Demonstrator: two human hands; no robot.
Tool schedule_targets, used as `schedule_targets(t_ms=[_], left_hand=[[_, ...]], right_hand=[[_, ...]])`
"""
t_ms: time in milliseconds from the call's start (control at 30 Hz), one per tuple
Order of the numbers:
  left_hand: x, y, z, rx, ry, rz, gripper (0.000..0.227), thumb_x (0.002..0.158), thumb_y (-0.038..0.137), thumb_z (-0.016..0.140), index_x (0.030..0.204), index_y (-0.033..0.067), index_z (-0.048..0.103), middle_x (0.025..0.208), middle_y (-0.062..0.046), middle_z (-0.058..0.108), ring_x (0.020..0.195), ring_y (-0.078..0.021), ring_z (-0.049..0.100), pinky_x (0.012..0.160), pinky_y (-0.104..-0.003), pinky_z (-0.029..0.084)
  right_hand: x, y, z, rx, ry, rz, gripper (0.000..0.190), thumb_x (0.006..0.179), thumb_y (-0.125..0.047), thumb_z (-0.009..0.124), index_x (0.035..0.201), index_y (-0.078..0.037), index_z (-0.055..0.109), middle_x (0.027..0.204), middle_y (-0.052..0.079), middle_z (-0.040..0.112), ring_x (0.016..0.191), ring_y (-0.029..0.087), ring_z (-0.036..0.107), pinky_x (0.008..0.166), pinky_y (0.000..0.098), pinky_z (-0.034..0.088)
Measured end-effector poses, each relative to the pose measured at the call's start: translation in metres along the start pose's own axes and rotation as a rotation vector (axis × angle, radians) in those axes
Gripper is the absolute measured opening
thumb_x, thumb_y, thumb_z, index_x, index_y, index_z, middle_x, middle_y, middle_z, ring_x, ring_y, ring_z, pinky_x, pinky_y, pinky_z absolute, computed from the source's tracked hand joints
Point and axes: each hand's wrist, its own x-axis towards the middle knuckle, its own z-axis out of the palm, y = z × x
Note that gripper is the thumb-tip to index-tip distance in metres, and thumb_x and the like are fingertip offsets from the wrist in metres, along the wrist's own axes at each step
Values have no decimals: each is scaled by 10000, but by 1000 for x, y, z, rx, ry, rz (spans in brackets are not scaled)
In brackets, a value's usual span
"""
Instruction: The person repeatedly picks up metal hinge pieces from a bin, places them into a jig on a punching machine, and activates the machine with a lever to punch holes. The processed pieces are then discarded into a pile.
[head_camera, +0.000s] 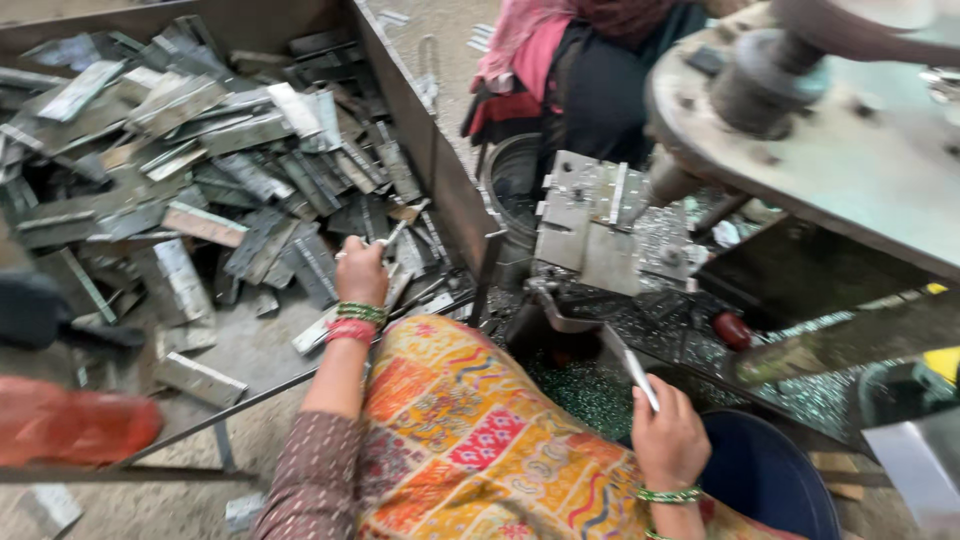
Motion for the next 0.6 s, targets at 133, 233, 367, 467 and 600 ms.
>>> schedule_targets(t_ms=[133, 233, 367, 467, 600], left_hand=[[2, 87, -73, -58, 135, 176, 217, 814, 0, 638, 993, 78, 731, 939, -157, 576, 862, -383, 635, 738, -501, 517], [-1, 155, -83, -106, 261, 379, 176, 908, 20, 653, 1072, 65, 698, 1004, -156, 586, 932, -346, 625, 774, -462, 513], [-24, 252, -39, 504, 20, 681, 408, 817, 212, 679, 1210, 106, 647, 1187, -116, 609, 1185, -318, 584, 718, -403, 497], [-54, 284, -20, 220, -240, 711, 462, 852, 314, 667, 1255, 88, 644, 1328, -131, 572, 1257, -265, 528, 1009, -436, 432], [-64, 304, -11, 152, -345, 578, 471, 879, 367, 659, 1236, 60, 655, 1405, -125, 547, 1351, -274, 487, 1078, -451, 376]], right_hand=[[2, -5, -1, 59, 33, 25, 219, 957, -323, 680, 1100, -165, 730, 1013, 22, 729, 856, 262, 710, 731, 370, 575], [2, -5, -3, 101, 38, 19, 221, 953, -307, 678, 1105, -153, 723, 1028, 31, 727, 866, 266, 710, 740, 371, 577], [3, -5, -5, 127, 10, 18, 241, 931, -291, 689, 1127, -153, 708, 1043, 29, 719, 874, 267, 710, 743, 376, 577], [0, -5, -8, 148, -6, 20, 264, 907, -277, 696, 1140, -152, 694, 1059, 23, 714, 875, 265, 711, 738, 375, 578], [0, -6, -9, 147, -35, 42, 282, 893, -275, 700, 1148, -154, 688, 1055, 20, 709, 873, 262, 712, 728, 377, 578]])
